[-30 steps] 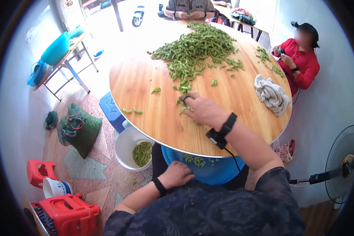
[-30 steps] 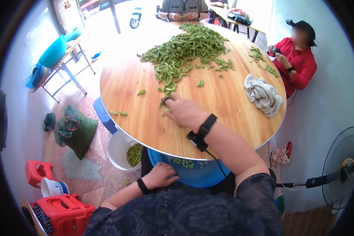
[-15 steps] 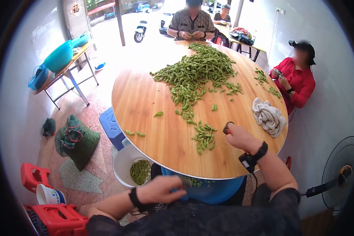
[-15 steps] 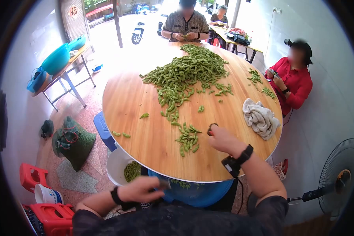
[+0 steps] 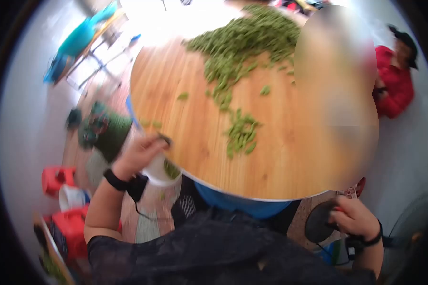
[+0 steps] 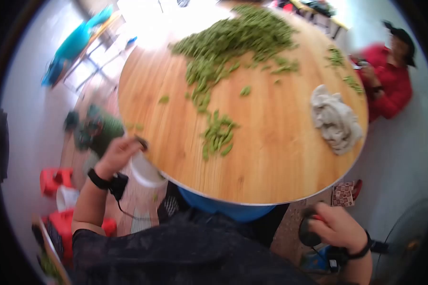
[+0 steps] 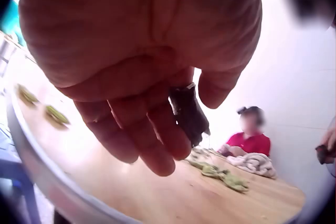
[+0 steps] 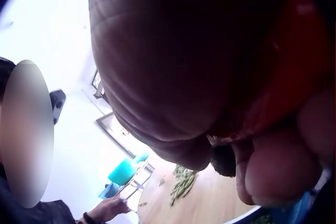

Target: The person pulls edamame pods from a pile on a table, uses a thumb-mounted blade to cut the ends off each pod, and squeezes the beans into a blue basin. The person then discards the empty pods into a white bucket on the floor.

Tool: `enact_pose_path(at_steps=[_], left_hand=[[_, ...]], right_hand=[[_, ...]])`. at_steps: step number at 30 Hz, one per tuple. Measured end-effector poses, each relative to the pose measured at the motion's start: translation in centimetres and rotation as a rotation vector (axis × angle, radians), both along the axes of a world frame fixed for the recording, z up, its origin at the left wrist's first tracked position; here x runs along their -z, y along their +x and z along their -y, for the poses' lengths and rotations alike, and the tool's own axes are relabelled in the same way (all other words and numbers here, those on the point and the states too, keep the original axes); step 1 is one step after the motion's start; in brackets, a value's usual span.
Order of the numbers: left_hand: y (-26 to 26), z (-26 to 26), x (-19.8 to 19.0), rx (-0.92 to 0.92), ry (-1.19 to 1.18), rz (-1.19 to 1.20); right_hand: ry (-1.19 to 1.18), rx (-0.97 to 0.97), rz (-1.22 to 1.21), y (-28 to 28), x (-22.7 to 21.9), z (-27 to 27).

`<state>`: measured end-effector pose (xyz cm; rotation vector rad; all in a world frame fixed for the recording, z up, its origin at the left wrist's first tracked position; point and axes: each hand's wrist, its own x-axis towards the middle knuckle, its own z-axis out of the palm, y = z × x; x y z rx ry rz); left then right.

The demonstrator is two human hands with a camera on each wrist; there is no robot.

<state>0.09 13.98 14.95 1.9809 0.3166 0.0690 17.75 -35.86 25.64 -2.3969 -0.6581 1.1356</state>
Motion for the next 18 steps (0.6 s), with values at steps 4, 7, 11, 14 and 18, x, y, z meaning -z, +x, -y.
enact_pose_path(at_steps=[4,7,11,14,18], left_hand=[[-11.8,-3.8,-2.6,-0.607,0.112,0.051],[-25.3,-4.9,-5.2,-1.054,0.184,-0.109],[-41.7,-0.1,-10.4,-1.556,0.269,-0.189],[-56.3,3.8,-13.2,-1.759,0.359,-0.273],[-65.7,10.9,-19.8,-2.083,0.26,-0.336]], right_hand=[[0.095,0.289,0.001,1.9,-0.6,4.2],[0.134,0.301,-0.019,4.5,-0.2,8.0],[0.052,0.122,-0.01,7.1,-3.7,6.6],[0.227,0.304,0.054,11.2,-0.5,10.5],[0.235,0.221,0.164,13.5,-0.8,10.2]])
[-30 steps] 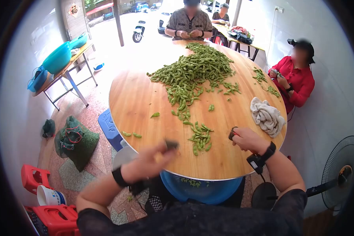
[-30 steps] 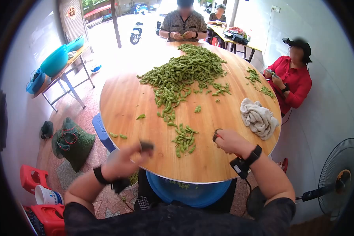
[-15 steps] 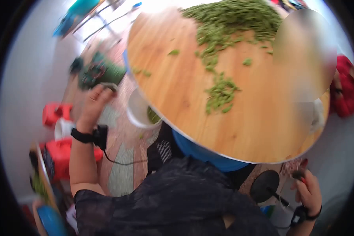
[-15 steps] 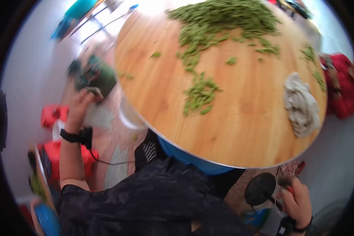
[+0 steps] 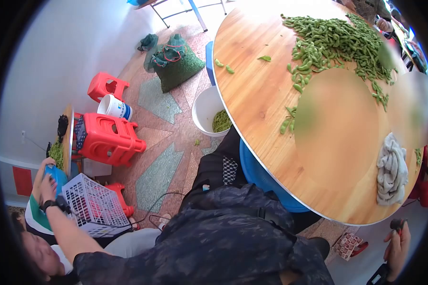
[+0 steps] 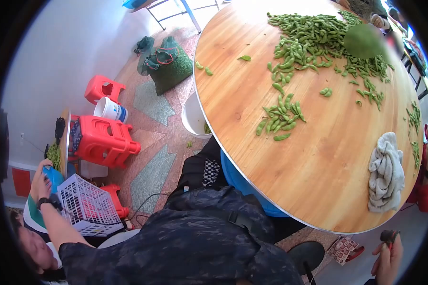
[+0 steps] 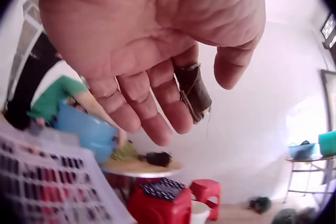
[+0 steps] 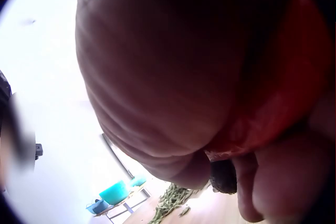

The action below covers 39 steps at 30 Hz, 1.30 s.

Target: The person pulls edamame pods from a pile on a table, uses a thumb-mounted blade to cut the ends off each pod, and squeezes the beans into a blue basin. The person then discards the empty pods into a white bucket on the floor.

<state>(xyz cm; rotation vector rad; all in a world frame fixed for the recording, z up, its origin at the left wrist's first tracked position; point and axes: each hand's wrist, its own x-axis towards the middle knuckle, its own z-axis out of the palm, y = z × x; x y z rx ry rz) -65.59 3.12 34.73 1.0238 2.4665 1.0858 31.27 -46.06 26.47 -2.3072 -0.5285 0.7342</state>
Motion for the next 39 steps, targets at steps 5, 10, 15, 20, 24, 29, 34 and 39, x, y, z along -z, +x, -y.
enact_pose_path(at_steps=[5,10,15,20,24,29,34,39], left_hand=[[7.3,-3.0,-18.2,0.19,0.051,-0.195],[36.5,-7.3,-28.3,0.529,0.482,-0.584],[62.8,-17.9,-22.6,1.194,0.493,-0.516],[83.2,-19.6,-4.4,2.242,0.411,-0.153],[98.1,-20.2,12.2,2.035,0.273,-0.165],[104.8,-18.1,18.5,1.982,0.052,-0.161],[107.1,-19.2,21.1,1.744,-0.096,-0.332],[106.1,-18.0,21.2,1.863,-0.074,-0.368]], right_hand=[[-0.053,0.018,0.058,1.7,-4.5,-0.7],[-0.158,0.035,0.091,2.8,-12.6,-1.4],[0.139,-0.004,0.239,3.0,-19.3,-3.9],[0.395,0.002,0.374,6.3,-12.5,-10.3],[0.186,-0.132,0.343,7.0,-5.4,-17.2],[0.234,-0.027,-0.131,5.9,1.4,-24.3],[0.109,-0.11,-0.244,5.9,3.5,-25.4],[0.074,-0.099,-0.273,5.9,5.0,-25.3]])
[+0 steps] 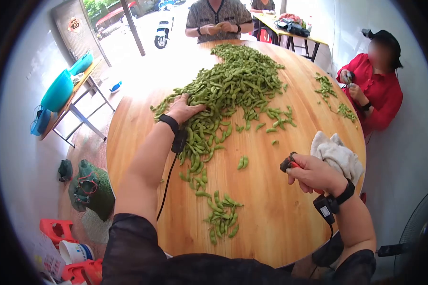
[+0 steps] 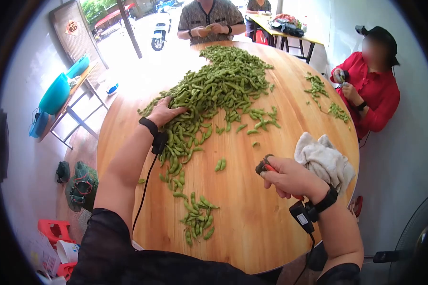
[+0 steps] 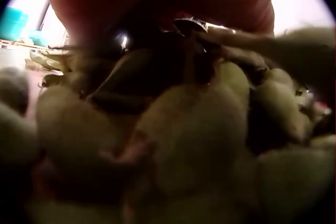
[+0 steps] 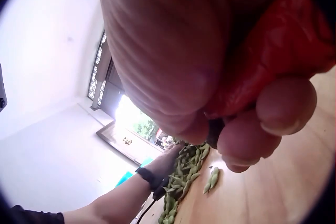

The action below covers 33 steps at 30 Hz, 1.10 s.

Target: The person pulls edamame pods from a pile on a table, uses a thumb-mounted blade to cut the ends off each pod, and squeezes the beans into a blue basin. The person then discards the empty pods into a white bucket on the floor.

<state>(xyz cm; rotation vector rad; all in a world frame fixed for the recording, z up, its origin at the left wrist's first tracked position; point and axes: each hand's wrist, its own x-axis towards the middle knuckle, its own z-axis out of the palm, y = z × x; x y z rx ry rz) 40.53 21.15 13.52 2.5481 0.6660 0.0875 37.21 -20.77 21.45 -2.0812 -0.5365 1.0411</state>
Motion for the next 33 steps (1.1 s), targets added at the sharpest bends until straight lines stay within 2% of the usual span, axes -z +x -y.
enact_pose_path(at_steps=[1,3,4,6,12,14,16,18,20,21,22,24,25,26,28,29,30,32,33], left_hand=[[-0.5,0.9,-0.5,-0.001,0.002,-0.015],[-1.8,2.8,-0.8,0.181,0.01,-0.044],[-2.4,4.0,-0.8,0.176,0.005,-0.061],[-3.3,7.2,-0.4,0.339,0.016,-0.018],[-7.1,14.7,-1.0,0.536,-0.048,-0.065],[-9.0,16.3,-1.6,0.586,-0.051,-0.086],[-10.7,16.6,-2.9,0.752,-0.262,-0.121],[-12.3,15.7,-3.1,0.759,-0.268,-0.147],[-13.7,15.1,-3.9,0.738,-0.62,-0.128],[-14.1,14.8,-4.2,0.72,-0.614,-0.077],[-14.0,14.2,-3.6,0.724,-0.605,-0.073],[-13.2,13.2,-2.0,0.51,-0.274,-0.137],[-14.2,14.6,-3.6,0.457,-0.334,-0.206],[-14.2,15.2,-3.4,0.46,-0.328,-0.199],[-13.6,16.1,-2.2,0.494,-0.523,-0.142],[-13.3,16.8,-1.4,0.6,-0.547,-0.075],[-13.8,18.1,-2.7,0.611,-0.403,-0.248],[-14.5,19.1,-1.8,0.713,-0.211,-0.181],[-15.0,19.3,-1.4,0.721,-0.254,-0.117]], right_hand=[[0.009,-0.007,0.01,0.1,0.6,0.0],[0.037,-0.006,-0.003,0.2,1.8,0.0],[0.064,-0.005,0.001,0.2,2.2,-0.1],[0.071,0.03,-0.017,-0.3,3.0,0.0],[0.003,0.022,0.103,-2.7,3.9,2.1],[0.011,0.047,0.066,-3.8,3.9,3.3],[-0.009,0.067,0.11,-4.6,3.9,4.2],[-0.016,0.067,0.14,-5.4,3.6,4.5],[0.061,0.134,0.256,-5.6,3.8,4.7],[0.063,0.141,0.37,-5.6,4.0,4.3],[0.069,0.144,0.377,-5.3,4.7,3.8],[0.112,0.109,0.762,-4.1,6.5,2.6],[0.108,0.117,0.767,-3.9,6.6,1.6],[0.111,0.12,0.776,-3.8,6.2,0.8],[-0.004,0.101,0.31,-4.1,4.8,-0.8],[-0.002,0.099,0.32,-4.5,4.2,-1.4],[-0.046,0.041,0.3,-5.1,3.6,-1.8],[-0.098,-0.016,0.273,-5.6,3.8,-1.7],[-0.079,-0.054,0.379,-5.9,4.0,-1.4]])
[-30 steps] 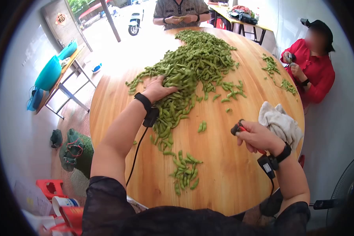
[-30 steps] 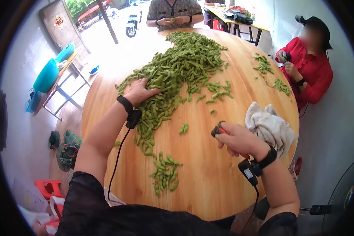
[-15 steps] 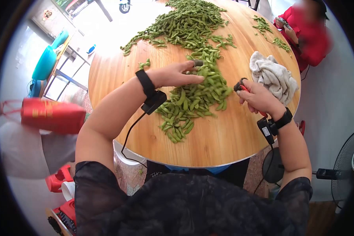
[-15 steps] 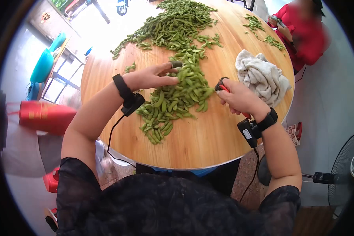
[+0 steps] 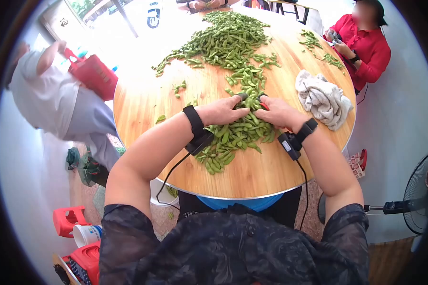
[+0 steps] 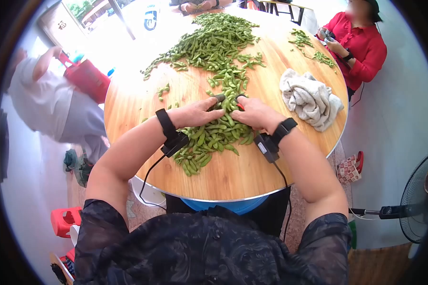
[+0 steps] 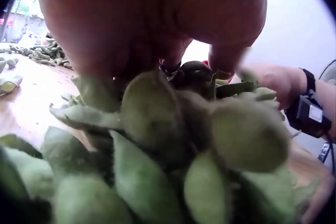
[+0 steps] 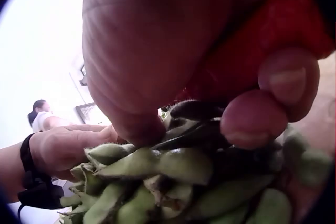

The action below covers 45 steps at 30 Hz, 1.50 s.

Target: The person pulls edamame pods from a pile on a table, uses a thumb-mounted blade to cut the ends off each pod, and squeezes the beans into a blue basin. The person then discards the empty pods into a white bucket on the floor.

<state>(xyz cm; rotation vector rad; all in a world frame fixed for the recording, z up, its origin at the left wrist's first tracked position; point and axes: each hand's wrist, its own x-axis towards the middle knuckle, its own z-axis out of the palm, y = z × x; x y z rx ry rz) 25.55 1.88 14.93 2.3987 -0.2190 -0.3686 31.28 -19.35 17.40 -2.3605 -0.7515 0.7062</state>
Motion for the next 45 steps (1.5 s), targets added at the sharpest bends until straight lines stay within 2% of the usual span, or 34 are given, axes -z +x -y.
enact_pose_path(at_steps=[1,2,5,7,8,9,10,11,13,14,15,17,18,20,21,23,24,25,28,30,31,33,34,36,37,39,40,41,42,45], left_hand=[[-0.4,0.1,0.3,-0.004,-0.004,-0.006],[-0.6,0.1,0.3,0.038,0.003,-0.048],[-2.9,0.3,-2.6,0.114,0.043,-0.029],[-3.3,-2.1,-0.9,0.13,-0.097,0.207],[-3.1,-4.0,0.7,0.123,-0.091,0.211],[-2.7,-6.4,2.6,-0.088,-0.062,0.325],[-2.5,-8.4,4.3,-0.298,-0.031,0.437],[-2.7,-9.9,5.7,-0.3,-0.024,0.443],[-3.4,-11.6,6.8,-0.527,0.23,0.181],[-4.0,-11.2,7.2,-0.462,0.32,0.211],[-5.5,-8.4,4.0,-0.415,0.22,0.12],[-5.2,-7.9,7.0,-0.11,-0.021,0.296],[-4.6,-8.4,6.6,-0.11,-0.015,0.311],[-3.4,-9.1,5.9,-0.25,0.14,0.327],[-2.4,-9.9,5.6,-0.251,0.145,0.342],[-0.2,-12.3,5.2,-0.659,0.377,0.287],[0.7,-13.5,5.4,-0.718,0.352,0.225],[1.2,-14.3,5.4,-0.717,0.351,0.235],[2.0,-14.6,6.3,-0.567,0.303,0.052],[1.6,-12.8,7.9,-0.278,0.161,0.204],[0.3,-10.5,5.9,-0.112,0.101,0.185],[-2.1,-7.1,4.9,0.013,0.074,0.207],[-3.0,-6.5,4.8,0.011,0.066,0.187],[-4.4,-5.6,4.3,0.063,-0.157,0.154],[-5.6,-5.4,3.4,0.056,-0.16,0.151],[-8.3,-5.5,1.2,-0.135,-0.143,0.341],[-9.4,-5.9,0.6,-0.16,-0.09,0.458],[-10.7,-6.5,0.4,-0.164,-0.088,0.457],[-12.4,-7.1,0.3,-0.236,-0.145,0.352],[-17.6,-6.6,0.3,-0.358,-0.432,0.171]], right_hand=[[0.019,-0.047,0.103,-0.4,0.2,0.1],[-0.018,-0.034,0.058,-0.8,0.0,0.7],[0.046,-0.18,0.259,-0.6,2.2,2.7],[0.043,-0.204,0.364,-1.6,1.4,3.9],[0.02,-0.168,0.408,-2.2,0.6,4.5],[0.025,-0.174,0.413,-2.7,0.1,5.0],[0.043,-0.101,0.413,-3.2,-0.3,5.4],[0.063,-0.026,0.414,-3.7,-0.7,5.8],[0.091,-0.023,0.412,-4.8,-0.8,6.3],[0.116,-0.051,0.424,-5.4,-0.7,6.5],[0.143,-0.079,0.439,-5.9,-0.6,6.6],[0.164,-0.086,0.409,-7.2,-0.8,6.8],[0.147,-0.096,0.417,-7.9,-0.8,7.1],[0.133,-0.106,0.438,-9.1,-0.9,7.7],[0.179,-0.064,0.362,-9.6,-1.1,8.1],[0.232,-0.025,0.3,-10.2,-1.5,8.8],[0.261,0.002,0.28,-10.5,-1.7,9.2],[0.286,0.03,0.256,-10.8,-1.8,9.6],[0.293,0.057,0.271,-11.0,-0.8,10.4],[0.274,0.045,0.275,-11.5,-0.3,11.2],[0.25,0.059,0.237,-11.7,-0.6,11.0],[0.195,0.029,0.13,-12.2,-1.5,9.6],[0.186,0.029,0.11,-12.5,-1.1,9.0],[0.168,-0.197,0.28,-13.2,-0.4,7.6],[0.166,-0.204,0.276,-13.9,-0.4,6.7],[0.282,-0.383,0.287,-15.4,-0.4,4.6],[0.285,-0.386,0.284,-15.9,-0.3,3.7],[0.242,-0.492,0.256,-16.2,-0.2,2.7],[0.198,-0.598,0.229,-16.5,0.0,1.7],[0.203,-0.588,0.327,-17.1,1.5,-1.5]])
